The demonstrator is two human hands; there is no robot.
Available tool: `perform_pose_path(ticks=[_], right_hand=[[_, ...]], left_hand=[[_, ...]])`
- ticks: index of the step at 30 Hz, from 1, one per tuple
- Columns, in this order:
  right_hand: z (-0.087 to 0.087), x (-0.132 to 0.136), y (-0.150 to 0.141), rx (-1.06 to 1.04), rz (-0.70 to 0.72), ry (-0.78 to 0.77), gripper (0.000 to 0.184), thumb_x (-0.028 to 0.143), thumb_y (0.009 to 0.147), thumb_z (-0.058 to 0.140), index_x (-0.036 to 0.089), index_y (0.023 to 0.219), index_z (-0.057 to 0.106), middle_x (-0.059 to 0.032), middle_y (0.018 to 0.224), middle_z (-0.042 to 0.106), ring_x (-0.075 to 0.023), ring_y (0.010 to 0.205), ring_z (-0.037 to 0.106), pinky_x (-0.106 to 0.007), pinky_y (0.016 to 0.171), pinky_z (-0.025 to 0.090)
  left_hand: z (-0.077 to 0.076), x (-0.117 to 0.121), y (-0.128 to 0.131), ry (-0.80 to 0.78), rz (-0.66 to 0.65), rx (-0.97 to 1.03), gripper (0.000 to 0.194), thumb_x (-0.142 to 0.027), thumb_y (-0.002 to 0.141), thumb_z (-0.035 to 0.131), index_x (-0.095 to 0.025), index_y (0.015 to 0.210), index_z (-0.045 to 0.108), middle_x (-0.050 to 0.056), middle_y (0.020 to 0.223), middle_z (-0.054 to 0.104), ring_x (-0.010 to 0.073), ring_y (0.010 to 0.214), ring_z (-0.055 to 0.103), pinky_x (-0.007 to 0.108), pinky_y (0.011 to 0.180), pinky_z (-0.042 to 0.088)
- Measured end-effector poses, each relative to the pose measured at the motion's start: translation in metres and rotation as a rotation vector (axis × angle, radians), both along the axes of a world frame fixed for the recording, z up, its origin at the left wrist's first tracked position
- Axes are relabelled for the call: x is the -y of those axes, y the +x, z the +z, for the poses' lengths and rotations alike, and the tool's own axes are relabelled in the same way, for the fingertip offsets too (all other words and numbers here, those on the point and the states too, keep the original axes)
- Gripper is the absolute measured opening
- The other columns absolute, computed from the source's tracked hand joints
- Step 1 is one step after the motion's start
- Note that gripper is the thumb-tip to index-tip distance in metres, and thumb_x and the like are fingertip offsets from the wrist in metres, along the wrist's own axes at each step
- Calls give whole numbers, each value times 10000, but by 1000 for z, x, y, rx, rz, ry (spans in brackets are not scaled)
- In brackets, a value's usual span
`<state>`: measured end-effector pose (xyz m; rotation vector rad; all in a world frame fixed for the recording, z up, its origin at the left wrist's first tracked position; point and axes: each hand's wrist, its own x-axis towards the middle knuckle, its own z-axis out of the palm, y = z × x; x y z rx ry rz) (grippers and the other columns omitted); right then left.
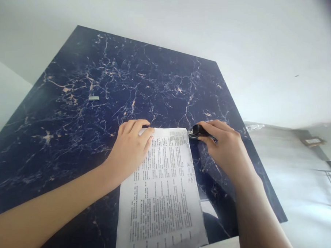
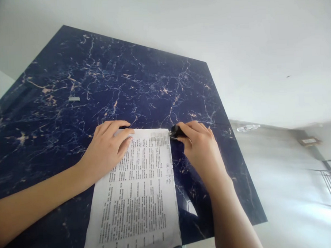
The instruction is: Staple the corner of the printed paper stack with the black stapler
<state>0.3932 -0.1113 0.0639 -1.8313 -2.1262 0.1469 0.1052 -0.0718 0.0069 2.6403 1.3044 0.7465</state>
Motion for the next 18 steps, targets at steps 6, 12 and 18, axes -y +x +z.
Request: perform_pose_path(ticks=[6, 12, 18], right_hand=[[-5, -7, 16, 20, -187, 45, 342, 230, 962, 598, 266, 1276, 730, -98, 1179, 737, -308, 1015, 702, -453, 824, 569], [-2, -6, 30, 87, -203, -104, 473, 218, 895, 653, 275, 1364, 679, -96, 1092, 780, -327, 931, 729, -433, 743, 552], [-3, -5, 33, 106, -253, -95, 382, 172, 851, 625, 259, 1203, 743, -65, 827, 757, -277, 709, 688, -370, 612, 489]], left_hand=[[6, 14, 4, 73, -165, -70, 219, -201, 1044, 532, -149, 1101, 737, 127, 1074, 699, 281, 1006, 646, 463, 912, 538], [2, 23, 9, 3, -210, -127, 602, -538, 1008, 607, -92, 1413, 609, 233, 1385, 634, 400, 1288, 591, 613, 1127, 458], [1, 20, 9, -35, -152, -130, 575, -475, 1005, 603, -141, 1470, 559, 215, 1440, 605, 411, 1328, 564, 624, 1136, 447]])
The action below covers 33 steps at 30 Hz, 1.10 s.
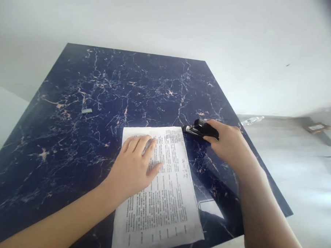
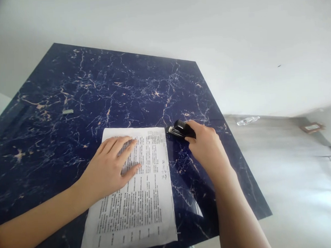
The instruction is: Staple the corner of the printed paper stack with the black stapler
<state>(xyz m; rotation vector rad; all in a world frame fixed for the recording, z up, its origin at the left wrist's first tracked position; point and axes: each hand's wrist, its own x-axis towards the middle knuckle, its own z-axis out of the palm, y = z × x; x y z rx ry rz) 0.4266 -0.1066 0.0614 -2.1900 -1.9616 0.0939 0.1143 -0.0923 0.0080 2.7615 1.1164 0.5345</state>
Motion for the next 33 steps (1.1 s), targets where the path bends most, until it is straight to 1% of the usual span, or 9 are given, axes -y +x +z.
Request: perform_pose_path(ticks=[5, 8, 10, 15, 17, 20, 24, 30, 33], right_hand=[[-1, 2, 4, 21, -108, 68, 352, 187, 821, 635, 239, 1145, 761, -68, 741, 712, -257, 621, 637, -378, 578, 468], [4, 1, 2, -10, -185, 64, 342, 199, 841, 636, 241, 1162, 748, -82, 795, 731, -291, 690, 669, -415, 616, 498], [8, 1, -5, -40, -184, 135, 347, 219, 868, 639, 242, 1201, 733, -95, 875, 752, -319, 791, 701, -455, 685, 534], [10, 7, -38, -289, -5, 318, 414, 262, 905, 683, 253, 1320, 677, -94, 1078, 776, -292, 909, 734, -443, 766, 588], [8, 13, -55, -396, 150, 294, 392, 253, 919, 677, 257, 1310, 680, -82, 1098, 774, -269, 916, 735, -419, 764, 598], [2, 21, -76, -495, 366, 169, 345, 199, 950, 628, 261, 1282, 700, -73, 1107, 768, -252, 965, 725, -410, 796, 602], [-10, 26, -95, -556, 521, 94, 382, 146, 994, 569, 266, 1335, 692, -72, 1157, 776, -262, 1070, 695, -468, 915, 588], [-24, 16, -97, -579, 554, 88, 403, 182, 1014, 591, 283, 1395, 673, -62, 1216, 774, -270, 1135, 667, -502, 978, 572], [-24, 10, -89, -540, 481, 63, 375, 242, 965, 700, 273, 1338, 712, -58, 1199, 782, -279, 1154, 654, -496, 977, 572]], left_hand=[[-1, 0, -1, 24, 16, 8, 576, -465, 1024, 572, -119, 1483, 535, 228, 1430, 601, 408, 1324, 562, 612, 1115, 468], [-2, 0, 0, 12, 16, 22, 577, -459, 1019, 584, -100, 1468, 543, 235, 1430, 601, 413, 1328, 561, 618, 1114, 474], [-3, -1, 0, -16, 19, 51, 556, -451, 1018, 592, -109, 1455, 554, 225, 1433, 605, 412, 1338, 562, 639, 1135, 457], [-2, -15, -5, -230, 68, 255, 367, -198, 1081, 427, -201, 1406, 596, 120, 1443, 650, 272, 1380, 589, 603, 1244, 384], [-2, -23, -10, -340, 111, 393, 389, -142, 1075, 378, -240, 1351, 635, 88, 1413, 686, 228, 1349, 627, 570, 1228, 426], [-3, -33, -17, -400, 247, 635, 339, -164, 1072, 395, -253, 1206, 693, 77, 1422, 689, 228, 1354, 631, 572, 1192, 468], [-4, -37, -20, -417, 355, 827, 289, -253, 1091, 435, -226, 1180, 708, 92, 1398, 701, 239, 1340, 638, 562, 1176, 480], [3, -34, -17, -461, 338, 843, 327, -306, 1118, 407, -228, 1189, 716, 87, 1331, 729, 228, 1274, 674, 512, 1160, 501], [9, -29, -16, -342, 336, 783, 314, -246, 1105, 390, -229, 1161, 698, 88, 1308, 730, 226, 1271, 670, 494, 1134, 518]])
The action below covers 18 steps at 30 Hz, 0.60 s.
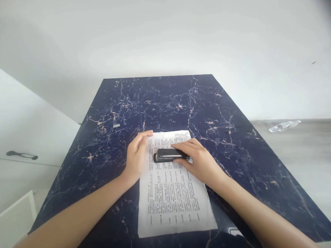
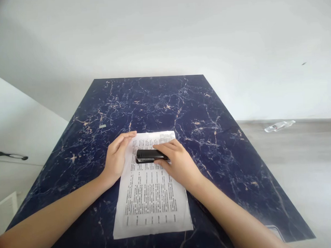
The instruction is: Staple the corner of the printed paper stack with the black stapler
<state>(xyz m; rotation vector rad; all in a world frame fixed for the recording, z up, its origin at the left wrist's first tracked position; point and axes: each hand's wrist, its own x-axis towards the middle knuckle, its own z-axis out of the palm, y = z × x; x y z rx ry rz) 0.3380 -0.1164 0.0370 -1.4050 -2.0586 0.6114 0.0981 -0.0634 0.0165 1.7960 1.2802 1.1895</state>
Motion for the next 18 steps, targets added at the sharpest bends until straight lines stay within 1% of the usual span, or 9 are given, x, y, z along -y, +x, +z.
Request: perform_pose_path(ticks=[2, 4, 6, 8, 10, 13, 15, 18], right_hand=[[0, -4, 6, 28, -28, -56, 383, 259, 904, 778, 265, 1285, 740, -59, 1155, 790, -278, 1115, 668, -472, 932, 582], [0, -6, 11, 49, -20, -93, 428, 237, 849, 824, 268, 1268, 747, -58, 1117, 790, -273, 1082, 681, -455, 906, 581], [-2, -9, 13, 88, -19, -85, 455, 214, 820, 844, 279, 1260, 751, -50, 1079, 789, -273, 1056, 690, -470, 930, 560], [-7, -12, 13, 124, -55, -62, 425, 212, 812, 855, 290, 1221, 766, -39, 1038, 785, -267, 1005, 698, -481, 949, 539], [-11, -16, 11, 131, -99, -43, 394, 227, 808, 866, 290, 1187, 777, -36, 1030, 776, -256, 960, 701, -469, 946, 531], [-16, -22, 8, 111, -132, -18, 390, 249, 806, 867, 271, 1185, 775, -47, 1036, 761, -258, 971, 686, -429, 912, 535], [-17, -24, 6, 91, -138, 2, 372, 254, 810, 860, 262, 1172, 775, -48, 1002, 756, -261, 979, 673, -405, 878, 536], [-19, -25, 6, 78, -146, 21, 331, 261, 811, 849, 267, 1134, 779, -38, 949, 749, -259, 946, 669, -403, 863, 527]], left_hand=[[4, 5, 1, 89, 22, -56, 265, -185, 1065, 431, -226, 1105, 690, 81, 1236, 739, 224, 1210, 684, 478, 1082, 543], [8, 11, 3, 139, -14, -98, 246, -134, 1025, 466, -225, 1073, 690, 69, 1161, 739, 219, 1133, 693, 461, 1023, 560], [8, 14, 5, 145, -66, -112, 258, -115, 1010, 475, -227, 1072, 700, 60, 1123, 740, 217, 1088, 695, 450, 984, 561], [5, 13, 5, 119, -87, -91, 262, -127, 1016, 485, -232, 1096, 711, 62, 1138, 743, 223, 1093, 694, 451, 983, 552], [0, 9, 5, 69, -90, -52, 259, -155, 1031, 495, -236, 1131, 719, 71, 1176, 746, 237, 1123, 693, 464, 1002, 542], [-6, 4, 4, 3, -87, -18, 259, -190, 1046, 496, -233, 1168, 721, 83, 1219, 749, 257, 1152, 698, 488, 1024, 545], [-7, 3, 4, 17, -65, -48, 266, -165, 1028, 507, -233, 1180, 715, 81, 1230, 750, 260, 1158, 702, 496, 1031, 551], [-4, 8, 5, 96, -46, -137, 335, -92, 991, 488, -236, 1216, 691, 72, 1251, 742, 251, 1170, 700, 491, 1040, 560]])
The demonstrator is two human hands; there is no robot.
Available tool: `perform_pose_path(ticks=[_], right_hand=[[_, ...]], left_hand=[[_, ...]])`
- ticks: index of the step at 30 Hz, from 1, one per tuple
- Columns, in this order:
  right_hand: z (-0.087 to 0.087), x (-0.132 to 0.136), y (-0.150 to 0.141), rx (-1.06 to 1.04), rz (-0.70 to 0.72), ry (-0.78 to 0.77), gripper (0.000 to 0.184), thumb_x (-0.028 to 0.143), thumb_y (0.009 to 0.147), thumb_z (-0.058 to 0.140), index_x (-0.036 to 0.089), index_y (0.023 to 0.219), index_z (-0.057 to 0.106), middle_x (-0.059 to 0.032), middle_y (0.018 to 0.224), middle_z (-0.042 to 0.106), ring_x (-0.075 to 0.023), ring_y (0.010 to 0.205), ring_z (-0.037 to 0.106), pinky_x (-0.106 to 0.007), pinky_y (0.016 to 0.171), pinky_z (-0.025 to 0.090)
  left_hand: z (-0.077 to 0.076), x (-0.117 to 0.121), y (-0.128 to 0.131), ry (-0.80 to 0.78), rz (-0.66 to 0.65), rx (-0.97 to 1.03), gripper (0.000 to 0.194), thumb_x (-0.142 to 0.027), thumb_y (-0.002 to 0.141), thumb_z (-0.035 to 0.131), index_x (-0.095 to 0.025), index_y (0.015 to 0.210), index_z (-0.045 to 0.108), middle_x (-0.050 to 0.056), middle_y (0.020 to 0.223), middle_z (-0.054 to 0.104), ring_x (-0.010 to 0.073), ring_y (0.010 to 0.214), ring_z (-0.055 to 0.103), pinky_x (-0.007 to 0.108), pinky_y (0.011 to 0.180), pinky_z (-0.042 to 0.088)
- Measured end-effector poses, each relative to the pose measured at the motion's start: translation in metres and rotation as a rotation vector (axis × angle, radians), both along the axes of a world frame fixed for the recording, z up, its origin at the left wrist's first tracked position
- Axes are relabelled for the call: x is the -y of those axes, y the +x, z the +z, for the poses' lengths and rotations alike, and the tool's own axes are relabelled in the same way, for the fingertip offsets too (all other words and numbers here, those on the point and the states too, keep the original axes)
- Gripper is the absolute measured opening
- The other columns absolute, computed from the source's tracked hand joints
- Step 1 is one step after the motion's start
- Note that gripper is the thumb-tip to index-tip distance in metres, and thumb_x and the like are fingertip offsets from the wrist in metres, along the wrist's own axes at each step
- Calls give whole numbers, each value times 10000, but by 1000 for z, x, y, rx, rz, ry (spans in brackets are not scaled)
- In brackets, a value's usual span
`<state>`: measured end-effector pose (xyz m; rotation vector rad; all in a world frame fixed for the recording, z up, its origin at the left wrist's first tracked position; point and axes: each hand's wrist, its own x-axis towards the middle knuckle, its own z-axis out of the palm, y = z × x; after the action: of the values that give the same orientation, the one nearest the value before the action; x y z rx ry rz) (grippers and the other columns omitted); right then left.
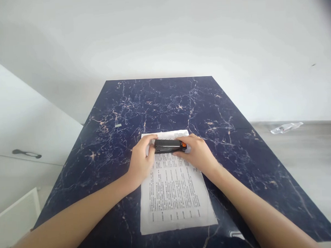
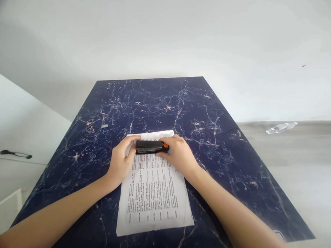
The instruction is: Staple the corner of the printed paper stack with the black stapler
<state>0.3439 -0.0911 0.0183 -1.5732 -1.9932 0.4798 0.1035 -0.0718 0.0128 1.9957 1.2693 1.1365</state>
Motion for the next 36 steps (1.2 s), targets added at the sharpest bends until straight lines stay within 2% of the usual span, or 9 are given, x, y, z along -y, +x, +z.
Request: perform_pose_path(ticks=[7, 15, 18, 21, 24, 28, 31, 34, 36], right_hand=[[-4, -9, 6, 35, -43, 37, 285, 326, 853, 771, 259, 1130, 777, -56, 978, 751, -258, 922, 684, -419, 889, 510], [-7, -7, 24, 31, -39, 21, 352, 375, 849, 739, 258, 1177, 785, -55, 907, 714, -228, 737, 676, -370, 721, 529], [-5, -3, 28, 12, -17, -19, 325, 378, 834, 747, 279, 1138, 804, -42, 856, 714, -218, 677, 664, -354, 647, 516], [1, 1, 25, -21, 50, -61, 287, 329, 821, 758, 279, 1099, 808, -49, 916, 761, -232, 753, 694, -364, 689, 534], [8, 5, 20, -84, 90, -172, 297, 290, 824, 765, 283, 1119, 803, -27, 858, 772, -211, 708, 682, -371, 705, 550], [17, 9, 14, -373, 43, -500, 597, 410, 834, 813, 269, 1400, 684, -48, 923, 789, -169, 532, 640, -372, 580, 583], [18, 11, 9, -693, -20, -654, 565, 519, 970, 663, 244, 1463, 634, -96, 1001, 783, -178, 552, 697, -368, 560, 622], [12, 12, 7, -885, -113, -685, 453, 495, 1018, 618, 256, 1398, 685, -104, 1055, 770, -166, 580, 728, -342, 571, 648], [6, 12, 7, -937, -97, -666, 402, 476, 1011, 652, 251, 1337, 721, -92, 984, 773, -173, 589, 742, -337, 580, 662]], left_hand=[[-4, 19, 5, 258, 7, -448, 526, -121, 976, 480, -44, 1495, 510, 247, 1464, 610, 383, 1429, 538, 621, 1237, 390], [-17, 20, 6, 97, -50, -650, 708, -433, 1049, 518, -2, 1585, 348, 321, 1626, 419, 444, 1559, 358, 640, 1264, 357], [-18, 19, 5, 35, -60, -648, 872, -616, 1021, 554, -24, 1611, 303, 329, 1663, 351, 454, 1581, 299, 636, 1268, 354], [-21, 17, 5, 0, -61, -604, 1041, -743, 933, 618, -45, 1625, 274, 349, 1671, 315, 480, 1576, 291, 675, 1253, 354], [-24, 16, 6, -15, -54, -546, 1056, -735, 890, 685, -55, 1605, 308, 353, 1655, 341, 494, 1569, 303, 720, 1241, 335], [-18, 15, 3, -77, -63, -394, 1102, -740, 808, 775, -100, 1598, 351, 313, 1658, 369, 505, 1566, 306, 752, 1231, 312], [-6, 11, -2, -152, -101, -157, 853, -683, 939, 667, -177, 1581, 423, 229, 1616, 477, 433, 1525, 418, 701, 1224, 356], [0, 3, -6, -202, -63, 190, 507, -564, 1087, 464, -222, 1433, 608, 153, 1487, 627, 331, 1421, 563, 601, 1232, 394], [-3, -3, -6, -221, -18, 438, 458, -525, 1113, 409, -228, 1312, 694, 125, 1415, 684, 294, 1368, 613, 553, 1233, 414]])
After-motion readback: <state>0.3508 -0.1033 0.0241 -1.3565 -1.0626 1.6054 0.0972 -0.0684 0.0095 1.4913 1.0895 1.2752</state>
